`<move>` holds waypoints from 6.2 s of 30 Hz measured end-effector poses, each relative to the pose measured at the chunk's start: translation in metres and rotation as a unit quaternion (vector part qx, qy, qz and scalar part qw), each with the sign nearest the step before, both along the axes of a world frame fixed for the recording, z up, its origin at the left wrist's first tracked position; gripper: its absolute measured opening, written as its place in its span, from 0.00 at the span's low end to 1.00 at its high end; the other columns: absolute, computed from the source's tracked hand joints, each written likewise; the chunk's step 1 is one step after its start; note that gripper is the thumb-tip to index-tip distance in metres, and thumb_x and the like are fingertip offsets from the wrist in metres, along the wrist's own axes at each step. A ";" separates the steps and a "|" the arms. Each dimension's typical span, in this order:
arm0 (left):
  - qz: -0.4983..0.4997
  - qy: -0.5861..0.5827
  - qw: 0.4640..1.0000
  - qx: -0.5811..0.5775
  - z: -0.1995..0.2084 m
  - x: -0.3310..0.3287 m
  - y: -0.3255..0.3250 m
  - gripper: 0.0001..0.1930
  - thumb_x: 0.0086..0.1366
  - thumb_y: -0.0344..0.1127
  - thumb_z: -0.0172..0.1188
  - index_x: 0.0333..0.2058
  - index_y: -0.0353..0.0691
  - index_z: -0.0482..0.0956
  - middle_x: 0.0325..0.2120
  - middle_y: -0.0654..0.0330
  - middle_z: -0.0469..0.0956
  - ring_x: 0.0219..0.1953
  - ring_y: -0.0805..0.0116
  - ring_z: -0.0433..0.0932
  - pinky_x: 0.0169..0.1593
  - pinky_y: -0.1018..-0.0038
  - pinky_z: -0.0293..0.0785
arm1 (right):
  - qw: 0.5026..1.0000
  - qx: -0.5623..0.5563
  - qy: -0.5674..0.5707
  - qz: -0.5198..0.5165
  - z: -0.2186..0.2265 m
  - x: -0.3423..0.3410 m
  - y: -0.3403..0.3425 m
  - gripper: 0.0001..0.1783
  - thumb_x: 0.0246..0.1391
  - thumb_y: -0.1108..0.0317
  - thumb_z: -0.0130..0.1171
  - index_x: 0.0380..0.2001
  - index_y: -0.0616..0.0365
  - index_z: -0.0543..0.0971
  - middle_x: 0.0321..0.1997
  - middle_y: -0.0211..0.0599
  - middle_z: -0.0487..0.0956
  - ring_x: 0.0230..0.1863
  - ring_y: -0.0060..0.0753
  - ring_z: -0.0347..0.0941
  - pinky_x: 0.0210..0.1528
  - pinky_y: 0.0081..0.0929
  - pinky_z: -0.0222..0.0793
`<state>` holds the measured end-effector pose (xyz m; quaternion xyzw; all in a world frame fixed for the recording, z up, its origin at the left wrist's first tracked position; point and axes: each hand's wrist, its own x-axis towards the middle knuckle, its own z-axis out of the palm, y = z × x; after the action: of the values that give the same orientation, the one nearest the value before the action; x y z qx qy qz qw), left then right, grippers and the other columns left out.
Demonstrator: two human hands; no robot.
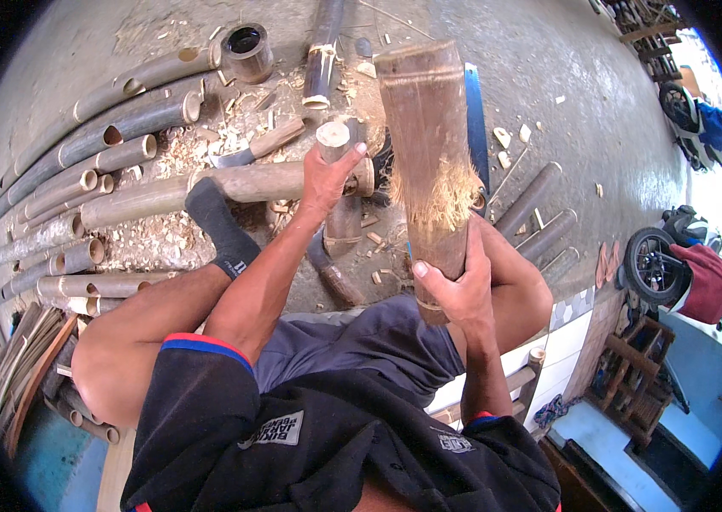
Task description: The person sits on the floor and uses a wooden mallet to repeatedly strike a bamboo piece held in a wooden block, shaping its end. The person then measures the bamboo with a tape measure.
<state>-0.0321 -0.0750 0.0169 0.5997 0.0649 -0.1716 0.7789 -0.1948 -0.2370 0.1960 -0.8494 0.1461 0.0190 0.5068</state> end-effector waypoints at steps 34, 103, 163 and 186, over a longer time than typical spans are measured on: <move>0.005 -0.036 0.998 0.045 0.003 -0.001 -0.005 0.22 0.60 0.38 0.75 0.49 0.34 0.79 0.43 0.63 0.83 0.43 0.75 0.79 0.48 0.74 0.76 | 0.996 -0.076 -0.034 0.037 0.005 0.039 -0.005 0.52 0.44 0.55 0.74 0.69 0.66 0.62 0.57 0.59 0.79 0.60 0.50 0.77 0.64 0.40 0.69; 0.015 -0.007 0.999 -0.034 -0.002 0.008 0.013 0.17 0.59 0.45 0.75 0.37 0.41 0.79 0.26 0.71 0.76 0.23 0.83 0.70 0.25 0.80 0.65 | 1.000 -0.005 -0.001 -0.023 -0.012 0.003 0.015 0.50 0.47 0.61 0.71 0.69 0.68 0.60 0.55 0.60 0.80 0.57 0.50 0.79 0.62 0.40 0.71; -0.100 -0.035 0.993 0.061 -0.015 0.009 0.021 0.17 0.63 0.39 0.71 0.47 0.36 0.81 0.40 0.66 0.84 0.42 0.75 0.81 0.50 0.73 0.77 | 0.987 -0.130 0.079 0.048 0.001 0.020 0.022 0.50 0.46 0.50 0.72 0.69 0.58 0.63 0.52 0.63 0.81 0.54 0.62 0.79 0.57 0.48 0.75; 0.004 -0.005 1.000 0.016 -0.005 0.005 0.016 0.14 0.60 0.41 0.75 0.33 0.41 0.80 0.23 0.70 0.77 0.22 0.81 0.72 0.25 0.79 0.68 | 0.995 -0.058 0.078 0.008 0.005 0.028 0.016 0.52 0.47 0.56 0.73 0.69 0.70 0.60 0.58 0.64 0.78 0.60 0.51 0.78 0.63 0.38 0.70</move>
<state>-0.0268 -0.0585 0.0119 0.6128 0.0659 -0.1646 0.7701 -0.1673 -0.2215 0.2012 -0.8746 0.1791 0.0810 0.4433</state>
